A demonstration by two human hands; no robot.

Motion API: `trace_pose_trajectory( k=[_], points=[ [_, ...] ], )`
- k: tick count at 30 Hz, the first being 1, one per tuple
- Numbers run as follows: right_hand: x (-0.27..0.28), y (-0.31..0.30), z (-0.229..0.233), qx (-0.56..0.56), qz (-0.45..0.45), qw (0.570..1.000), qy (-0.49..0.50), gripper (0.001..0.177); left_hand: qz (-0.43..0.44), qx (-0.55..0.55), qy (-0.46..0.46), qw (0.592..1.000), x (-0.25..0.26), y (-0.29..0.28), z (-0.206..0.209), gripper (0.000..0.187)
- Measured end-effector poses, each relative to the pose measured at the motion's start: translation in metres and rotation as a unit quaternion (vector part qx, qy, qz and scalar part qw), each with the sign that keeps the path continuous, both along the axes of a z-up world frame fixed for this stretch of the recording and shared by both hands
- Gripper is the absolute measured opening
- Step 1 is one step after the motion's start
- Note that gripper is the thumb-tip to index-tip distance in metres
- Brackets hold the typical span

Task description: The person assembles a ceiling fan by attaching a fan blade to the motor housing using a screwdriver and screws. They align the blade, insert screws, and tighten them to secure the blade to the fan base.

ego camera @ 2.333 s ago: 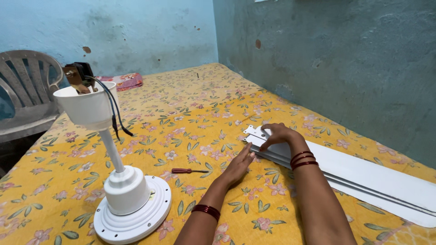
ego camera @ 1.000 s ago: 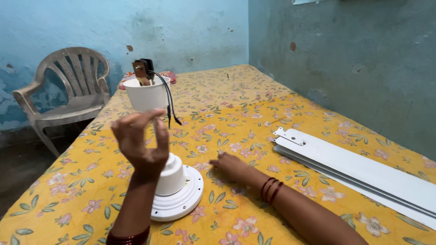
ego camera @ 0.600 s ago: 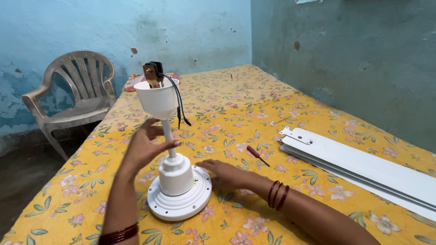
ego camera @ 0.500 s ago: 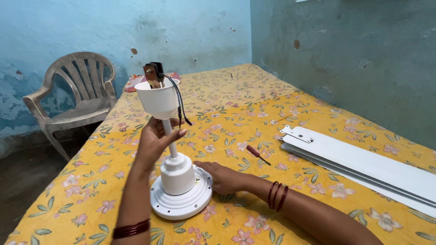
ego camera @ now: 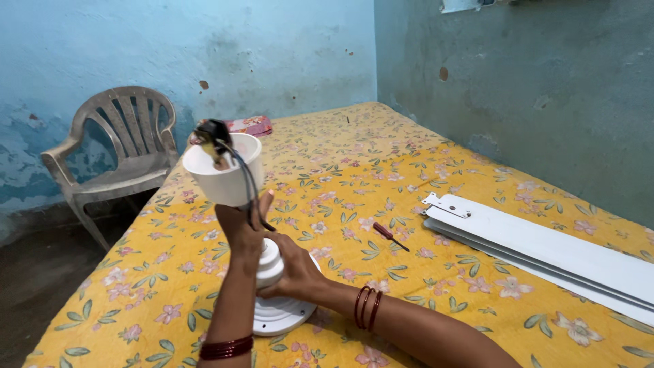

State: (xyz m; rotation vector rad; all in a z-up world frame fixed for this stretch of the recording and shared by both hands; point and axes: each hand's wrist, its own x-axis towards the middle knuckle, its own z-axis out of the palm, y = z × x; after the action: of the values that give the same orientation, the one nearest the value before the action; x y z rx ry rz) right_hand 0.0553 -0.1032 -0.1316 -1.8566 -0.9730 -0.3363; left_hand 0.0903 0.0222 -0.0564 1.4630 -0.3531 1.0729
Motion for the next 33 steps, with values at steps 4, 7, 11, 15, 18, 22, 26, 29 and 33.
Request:
trace_pose_trajectory(
  k=[4,7,11,15,18,22,26,29,33],
  points=[
    [0.012,-0.003,0.001,0.000,0.013,0.999,-0.043,0.111,0.134,0.102,-0.081,0.982,0.011,-0.008,-0.011,0.055],
    [0.022,-0.002,-0.001,0.035,0.027,0.993,-0.114,0.108,0.206,0.127,-0.095,0.966,0.022,-0.009,-0.025,0.057],
    [0.042,-0.004,-0.010,0.032,0.016,0.996,-0.081,0.105,0.202,0.134,-0.081,0.967,0.029,-0.010,-0.047,0.054],
    [0.069,-0.013,-0.023,0.052,-0.032,0.980,-0.190,0.085,0.146,0.159,-0.100,0.971,0.030,-0.025,-0.059,0.052],
    [0.084,-0.015,-0.036,0.066,-0.053,0.963,-0.256,0.064,0.086,0.191,-0.115,0.971,0.026,-0.032,-0.065,0.050],
    [0.085,-0.020,-0.047,0.219,0.097,0.969,0.060,0.056,0.002,0.227,-0.140,0.964,0.020,-0.045,-0.071,0.048],
    [0.064,-0.045,-0.041,0.119,0.142,0.982,0.040,0.060,-0.068,0.259,-0.165,0.949,0.011,-0.055,-0.075,0.045],
    [0.045,-0.065,-0.027,0.053,0.152,0.987,0.014,0.063,-0.096,0.267,-0.183,0.941,0.007,-0.062,-0.074,0.044],
    [0.028,-0.073,-0.013,0.046,0.110,0.992,-0.040,0.068,-0.112,0.269,-0.195,0.937,0.003,-0.066,-0.074,0.041]
  ],
)
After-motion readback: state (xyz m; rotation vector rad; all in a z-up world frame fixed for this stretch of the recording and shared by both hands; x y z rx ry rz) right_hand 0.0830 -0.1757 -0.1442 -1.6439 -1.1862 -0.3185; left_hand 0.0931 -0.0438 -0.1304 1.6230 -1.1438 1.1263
